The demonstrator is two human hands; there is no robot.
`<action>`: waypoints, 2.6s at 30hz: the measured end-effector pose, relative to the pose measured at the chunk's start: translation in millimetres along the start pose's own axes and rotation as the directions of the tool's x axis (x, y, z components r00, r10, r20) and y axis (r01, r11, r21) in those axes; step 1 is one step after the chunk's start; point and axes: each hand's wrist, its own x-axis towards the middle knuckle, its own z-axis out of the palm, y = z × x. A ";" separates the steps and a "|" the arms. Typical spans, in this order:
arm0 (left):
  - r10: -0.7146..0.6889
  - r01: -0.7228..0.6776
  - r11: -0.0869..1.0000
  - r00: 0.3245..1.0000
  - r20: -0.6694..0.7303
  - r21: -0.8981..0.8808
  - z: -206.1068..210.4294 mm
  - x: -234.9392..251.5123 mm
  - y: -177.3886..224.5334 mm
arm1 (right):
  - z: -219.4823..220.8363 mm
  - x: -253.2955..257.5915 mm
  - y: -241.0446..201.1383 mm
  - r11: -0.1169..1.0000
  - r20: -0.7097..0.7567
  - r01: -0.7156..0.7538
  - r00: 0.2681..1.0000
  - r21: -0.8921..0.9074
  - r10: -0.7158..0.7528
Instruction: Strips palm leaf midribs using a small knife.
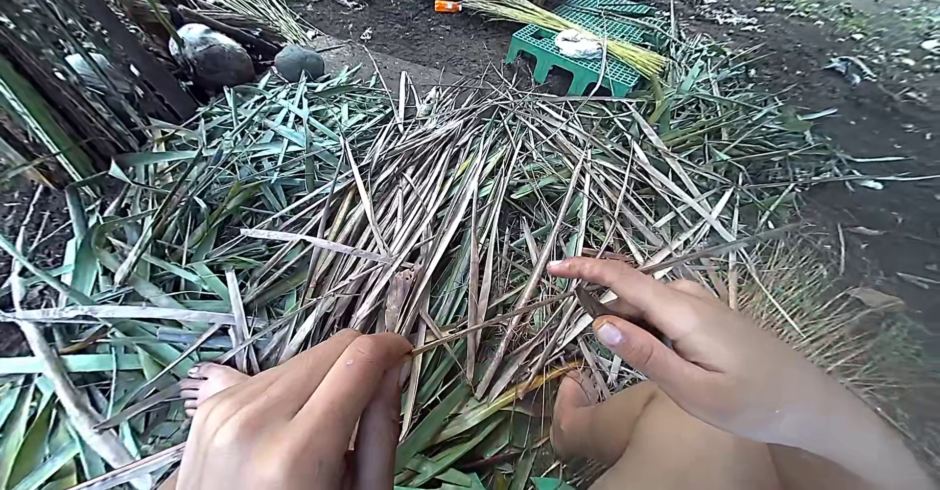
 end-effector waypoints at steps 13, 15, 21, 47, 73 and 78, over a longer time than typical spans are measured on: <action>-0.051 0.056 0.995 0.997 -0.066 0.078 -6.0 -5.9 -33.5 | -15.3 -4.5 7.0 0.987 -0.055 -0.029 0.998 -0.160 0.021; -0.039 0.040 0.997 0.999 -0.016 0.070 -3.6 -1.5 -27.9 | -2.8 -0.4 0.7 0.988 -0.074 -0.007 0.997 -0.153 -0.004; 0.034 -0.036 0.999 0.995 0.092 0.019 8.9 12.5 6.1 | 37.6 12.7 -17.9 0.983 -0.150 0.046 0.986 -0.180 -0.073; 0.099 -0.091 0.990 0.992 -0.075 0.108 36.4 15.7 29.3 | 39.6 3.5 -37.6 0.963 0.044 0.123 0.992 -0.238 -0.116; 0.122 -0.100 0.968 0.989 -0.086 0.228 38.1 12.5 40.1 | 39.0 -1.5 -44.8 0.936 0.071 0.155 0.988 -0.317 -0.139; 0.094 -0.081 0.977 0.994 -0.059 0.196 35.4 13.1 40.1 | 45.4 -2.0 -46.1 0.889 -0.001 0.162 0.984 -0.428 -0.180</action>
